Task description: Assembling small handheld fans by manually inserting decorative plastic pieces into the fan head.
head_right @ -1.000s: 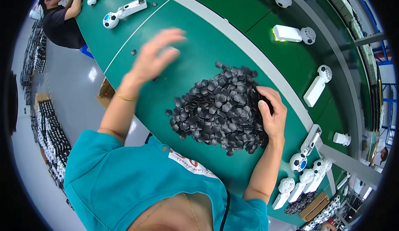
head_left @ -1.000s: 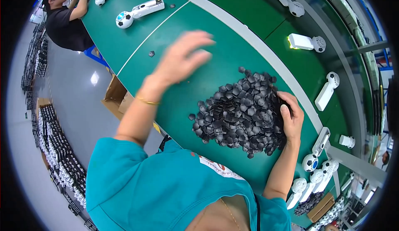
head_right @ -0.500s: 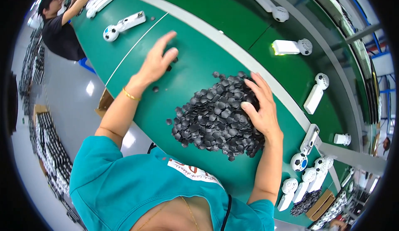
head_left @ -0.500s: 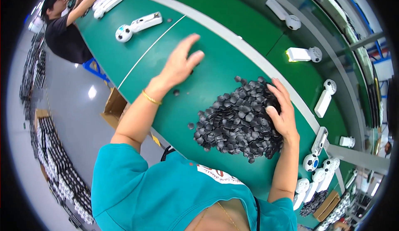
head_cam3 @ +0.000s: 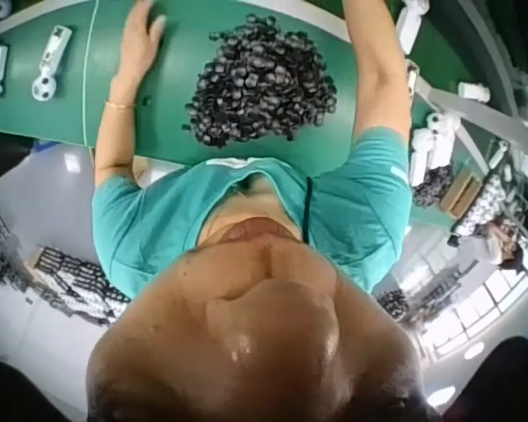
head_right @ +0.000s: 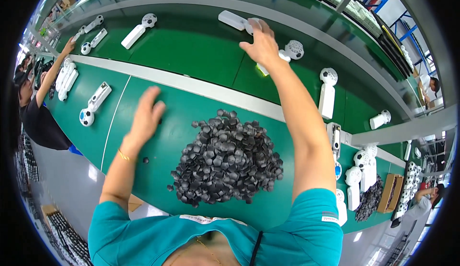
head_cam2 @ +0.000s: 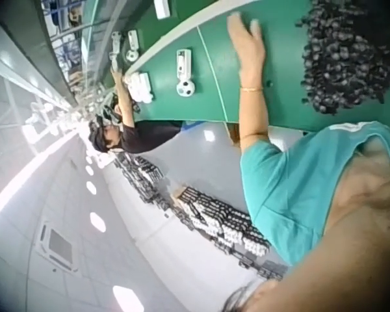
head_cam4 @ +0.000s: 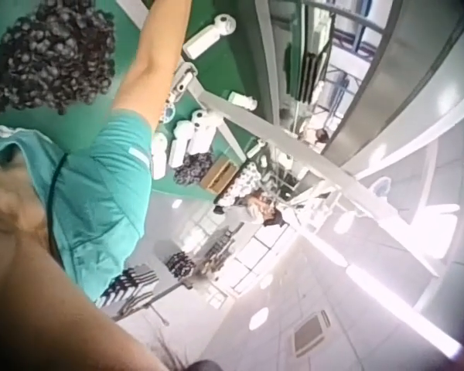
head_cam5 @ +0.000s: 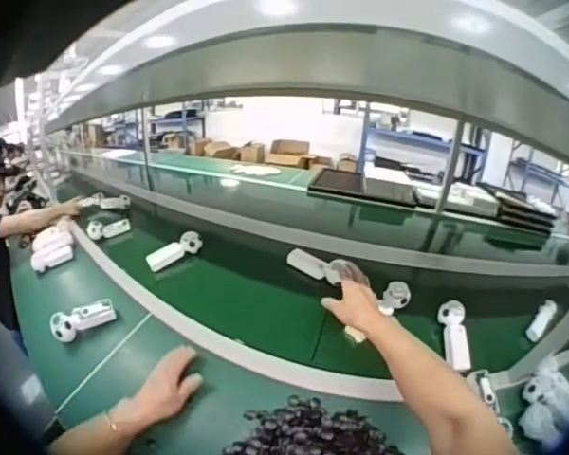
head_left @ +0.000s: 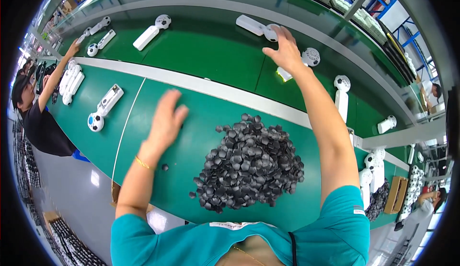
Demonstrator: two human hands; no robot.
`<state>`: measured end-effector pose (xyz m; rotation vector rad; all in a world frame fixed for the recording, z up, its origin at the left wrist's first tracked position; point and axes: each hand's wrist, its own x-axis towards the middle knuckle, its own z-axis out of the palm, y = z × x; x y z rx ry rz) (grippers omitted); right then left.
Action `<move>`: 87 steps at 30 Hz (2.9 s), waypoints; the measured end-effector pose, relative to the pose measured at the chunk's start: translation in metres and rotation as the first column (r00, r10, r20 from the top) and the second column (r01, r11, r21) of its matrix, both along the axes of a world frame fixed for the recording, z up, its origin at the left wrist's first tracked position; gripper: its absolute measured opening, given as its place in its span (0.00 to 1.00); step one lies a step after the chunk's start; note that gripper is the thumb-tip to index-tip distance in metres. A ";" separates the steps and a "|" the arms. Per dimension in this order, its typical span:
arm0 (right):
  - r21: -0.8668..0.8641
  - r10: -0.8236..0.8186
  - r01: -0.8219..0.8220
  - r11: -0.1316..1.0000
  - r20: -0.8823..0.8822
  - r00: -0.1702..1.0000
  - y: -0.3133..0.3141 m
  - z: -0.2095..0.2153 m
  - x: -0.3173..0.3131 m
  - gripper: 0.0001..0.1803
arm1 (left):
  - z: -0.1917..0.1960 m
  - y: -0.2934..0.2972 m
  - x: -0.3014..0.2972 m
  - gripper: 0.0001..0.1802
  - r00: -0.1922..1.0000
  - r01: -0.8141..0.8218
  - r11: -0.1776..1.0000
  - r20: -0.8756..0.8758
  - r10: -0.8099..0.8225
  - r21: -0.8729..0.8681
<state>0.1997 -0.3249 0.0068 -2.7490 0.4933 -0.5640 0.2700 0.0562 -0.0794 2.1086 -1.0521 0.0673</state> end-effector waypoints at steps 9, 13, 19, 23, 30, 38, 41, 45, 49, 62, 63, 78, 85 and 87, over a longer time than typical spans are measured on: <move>-0.123 -0.334 0.311 0.942 -0.350 0.875 -0.057 -0.023 0.031 0.37 | 0.055 0.049 -0.150 0.32 0.892 0.446 0.884 -0.159 -0.424 0.144; -0.091 -0.332 0.328 0.940 -0.039 0.942 -0.097 -0.047 0.019 0.28 | 0.035 0.067 -0.213 0.33 0.847 0.512 0.795 -0.037 -0.530 0.326; 0.893 -0.189 -0.042 0.449 0.141 0.972 -0.031 -0.003 -0.087 0.17 | 0.034 0.003 -0.230 0.34 0.810 0.552 0.800 0.077 -0.581 0.234; 0.903 -0.127 -0.140 0.406 0.207 0.970 0.036 0.040 -0.185 0.20 | 0.030 -0.027 -0.230 0.32 0.793 0.535 0.812 0.192 -0.578 0.232; 0.623 -0.053 -0.178 0.762 0.334 0.941 0.129 0.048 -0.264 0.23 | 0.053 -0.044 -0.203 0.31 0.760 0.585 0.799 0.251 -0.600 0.138; 0.100 0.104 -0.148 0.984 0.353 0.930 0.218 0.029 -0.278 0.30 | 0.092 -0.040 -0.260 0.27 -0.016 -0.131 0.665 -0.669 -0.743 -0.736; -0.083 0.169 -0.148 0.985 0.361 0.917 0.231 0.023 -0.281 0.30 | 0.087 -0.046 -0.268 0.25 -0.036 -0.232 0.671 -0.683 -0.730 -0.705; -0.044 0.212 -0.214 0.976 0.434 0.876 0.233 0.030 -0.294 0.27 | 0.088 -0.048 -0.254 0.27 -0.082 -0.250 0.688 -0.693 -0.716 -0.681; 0.262 0.123 -0.254 0.931 0.431 0.894 0.184 0.027 -0.320 0.18 | 0.092 -0.045 -0.251 0.29 -0.033 -0.161 0.675 -0.680 -0.733 -0.720; 0.143 -0.140 0.146 0.979 -0.053 0.989 0.085 -0.024 -0.326 0.10 | 0.077 -0.060 -0.249 0.33 0.008 -0.106 0.655 -0.660 -0.752 -0.748; 0.064 -0.132 0.138 0.988 -0.088 0.987 0.085 -0.023 -0.323 0.09 | 0.078 -0.060 -0.249 0.33 0.010 -0.105 0.655 -0.660 -0.752 -0.748; -0.164 -0.182 0.118 0.979 -0.454 0.872 0.099 0.007 -0.295 0.08 | 0.075 -0.066 -0.245 0.31 0.030 -0.110 0.660 -0.666 -0.745 -0.743; 0.179 -0.160 0.186 0.966 -0.148 0.976 0.101 0.006 -0.323 0.07 | 0.073 -0.067 -0.246 0.29 0.145 -0.070 0.670 -0.672 -0.726 -0.739; 0.683 -0.251 0.156 0.714 0.041 0.967 0.125 0.027 -0.324 0.06 | 0.072 -0.068 -0.248 0.28 0.132 -0.067 0.676 -0.678 -0.723 -0.734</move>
